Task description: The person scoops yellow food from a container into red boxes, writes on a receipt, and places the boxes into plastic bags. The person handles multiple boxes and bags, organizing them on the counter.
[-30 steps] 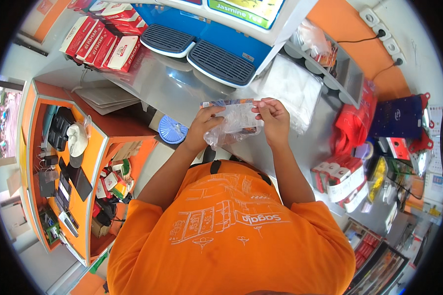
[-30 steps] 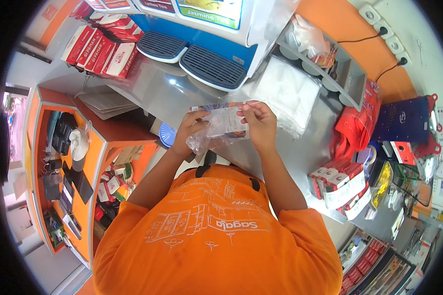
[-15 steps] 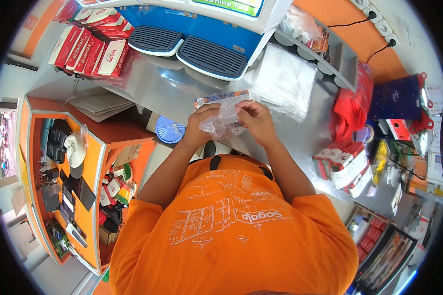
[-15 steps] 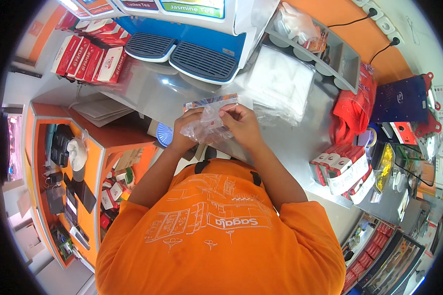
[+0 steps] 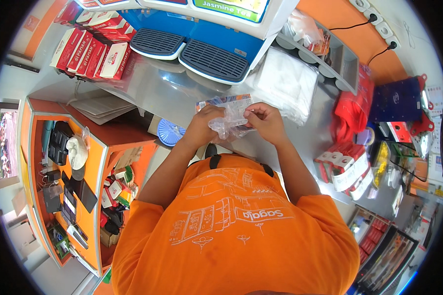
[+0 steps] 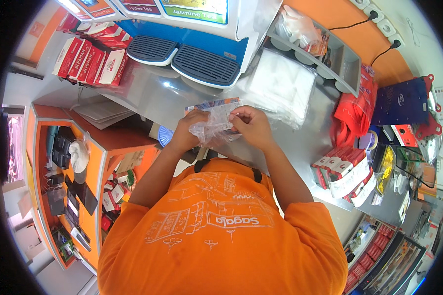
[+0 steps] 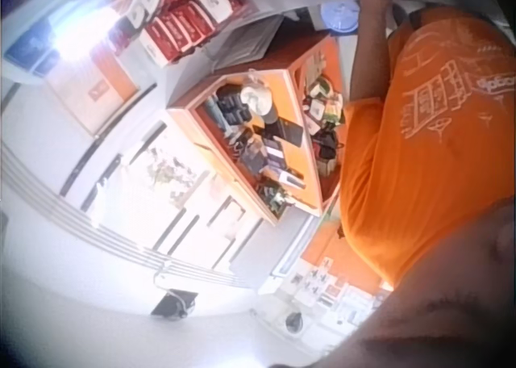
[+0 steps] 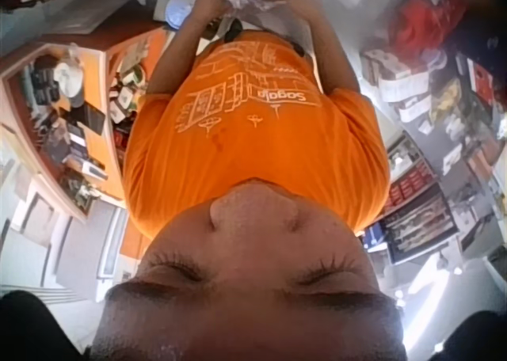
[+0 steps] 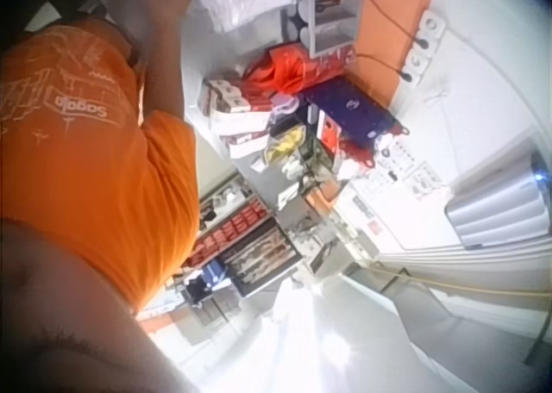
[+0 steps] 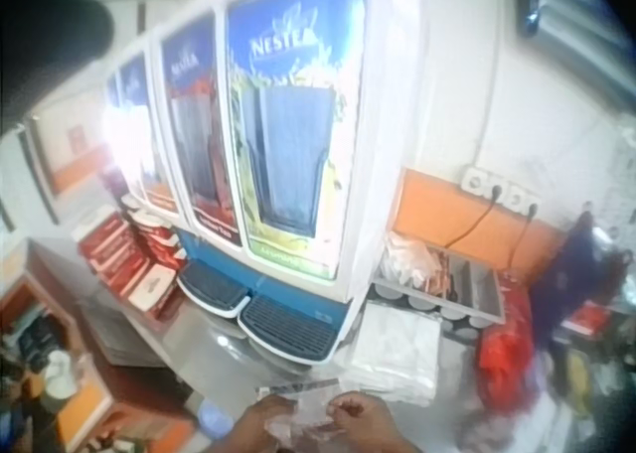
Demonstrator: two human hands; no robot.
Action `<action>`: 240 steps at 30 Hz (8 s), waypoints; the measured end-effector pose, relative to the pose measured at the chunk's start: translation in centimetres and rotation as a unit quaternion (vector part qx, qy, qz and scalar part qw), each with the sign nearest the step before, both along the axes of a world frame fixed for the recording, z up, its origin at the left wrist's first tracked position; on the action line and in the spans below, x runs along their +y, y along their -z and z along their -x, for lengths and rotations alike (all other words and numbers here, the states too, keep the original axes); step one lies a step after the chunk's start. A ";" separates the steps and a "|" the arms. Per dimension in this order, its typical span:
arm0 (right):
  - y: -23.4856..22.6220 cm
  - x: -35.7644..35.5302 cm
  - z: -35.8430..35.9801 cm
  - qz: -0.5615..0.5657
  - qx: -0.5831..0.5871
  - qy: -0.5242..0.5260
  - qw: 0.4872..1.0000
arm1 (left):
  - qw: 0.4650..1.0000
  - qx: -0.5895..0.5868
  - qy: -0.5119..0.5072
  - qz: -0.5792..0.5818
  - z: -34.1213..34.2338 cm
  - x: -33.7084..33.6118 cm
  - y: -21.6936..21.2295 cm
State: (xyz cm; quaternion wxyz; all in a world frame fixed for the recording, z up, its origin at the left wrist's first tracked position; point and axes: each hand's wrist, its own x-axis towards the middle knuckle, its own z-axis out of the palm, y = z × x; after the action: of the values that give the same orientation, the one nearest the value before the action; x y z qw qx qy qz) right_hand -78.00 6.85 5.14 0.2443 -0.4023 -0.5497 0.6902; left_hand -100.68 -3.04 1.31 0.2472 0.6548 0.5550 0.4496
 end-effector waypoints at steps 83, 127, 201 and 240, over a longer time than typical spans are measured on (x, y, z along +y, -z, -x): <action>2.6 -4.8 7.5 -0.138 -0.015 0.156 0.978 | 0.835 -0.464 -0.164 0.246 -1.0 0.8 -1.6; 2.6 1.4 -0.1 -0.034 -0.100 0.039 0.994 | 0.838 -0.371 -0.400 -0.003 13.3 1.7 -2.2; -3.0 -12.3 -3.1 -0.145 -0.126 0.213 0.958 | 0.857 -0.439 0.115 0.244 -8.9 0.4 -2.4; -7.7 -16.5 -19.6 -0.252 -0.050 0.276 0.926 | 0.877 -0.450 -0.056 0.160 -12.0 -10.0 -9.6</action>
State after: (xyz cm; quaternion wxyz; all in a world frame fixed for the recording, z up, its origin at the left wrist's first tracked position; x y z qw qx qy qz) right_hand -58.38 -9.60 12.80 0.4910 -0.4974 -0.5843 0.4125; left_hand -88.72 -13.02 10.90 0.5466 0.3010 0.4836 0.6139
